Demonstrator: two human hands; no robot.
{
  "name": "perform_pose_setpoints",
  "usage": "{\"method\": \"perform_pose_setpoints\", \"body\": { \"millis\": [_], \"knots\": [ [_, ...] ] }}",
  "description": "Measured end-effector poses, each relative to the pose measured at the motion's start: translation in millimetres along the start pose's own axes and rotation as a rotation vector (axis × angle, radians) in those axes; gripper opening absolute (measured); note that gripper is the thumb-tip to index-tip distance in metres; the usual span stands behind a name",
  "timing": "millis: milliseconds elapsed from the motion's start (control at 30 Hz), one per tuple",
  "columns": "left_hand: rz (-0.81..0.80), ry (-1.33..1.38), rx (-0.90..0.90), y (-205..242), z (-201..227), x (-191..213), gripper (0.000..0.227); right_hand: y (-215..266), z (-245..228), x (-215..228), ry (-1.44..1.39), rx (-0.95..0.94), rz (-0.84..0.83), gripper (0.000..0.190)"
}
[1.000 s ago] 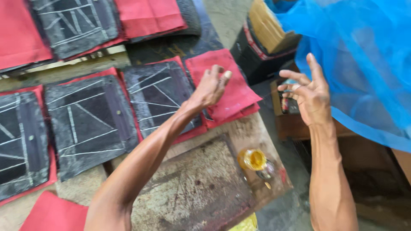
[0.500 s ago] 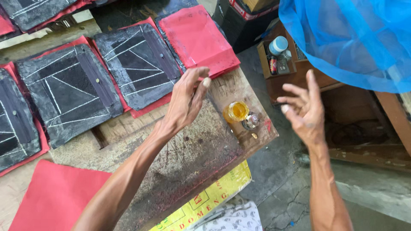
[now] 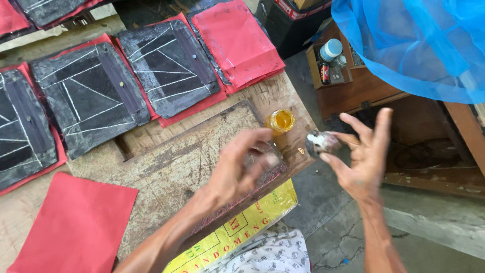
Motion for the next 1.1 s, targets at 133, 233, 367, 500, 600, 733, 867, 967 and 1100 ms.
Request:
{"method": "perform_pose_setpoints", "body": {
  "millis": [133, 233, 367, 500, 600, 733, 867, 967, 1100],
  "knots": [
    [-0.126, 0.374, 0.043, 11.4, 11.0, -35.1, 0.085, 1.8, -48.8, 1.2, -0.141, 0.046, 0.015, 0.127],
    [-0.145, 0.679, 0.18, 14.1, 4.1, -44.3, 0.087, -5.8, -65.0, -21.3, -0.287, 0.061, -0.085, 0.13],
    [0.011, 0.626, 0.137, 28.2, 9.8, -26.4, 0.076, -16.2, -71.5, -38.8, -0.209, 0.066, -0.131, 0.128],
    [0.215, 0.656, 0.204, 29.7, 12.0, 5.3, 0.067, -17.1, -80.2, -47.0, -0.155, 0.083, -0.29, 0.116],
    [0.234, 0.283, 0.038, 18.0, 26.8, 29.2, 0.064, -16.2, -91.4, -52.9, -0.064, 0.149, -0.44, 0.101],
    [0.178, -0.211, -0.132, 14.4, 45.1, 37.3, 0.061, -26.2, -101.6, -52.3, -0.081, 0.129, -0.52, 0.093],
    [-0.151, -0.132, 0.021, 18.2, 33.6, 30.6, 0.059, -43.5, -99.0, -54.1, -0.136, 0.108, -0.544, 0.088],
    [-0.237, 0.436, 0.199, 22.9, 24.4, 24.5, 0.066, -52.4, -90.3, -56.6, -0.227, 0.071, -0.504, 0.091],
    [0.066, 0.6, 0.229, 22.2, 12.5, 34.6, 0.061, -45.2, -82.7, -65.2, -0.258, 0.017, -0.493, 0.095]
  ]
}}
Point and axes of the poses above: each hand's wrist, its own y-axis away from the middle knuckle, its own x-axis out of the back of the hand, z = x × y, the point moved 6 cm from there along -y, towards the middle knuckle, and after that the axes turned 5 degrees about x, right-handed, at the moved point
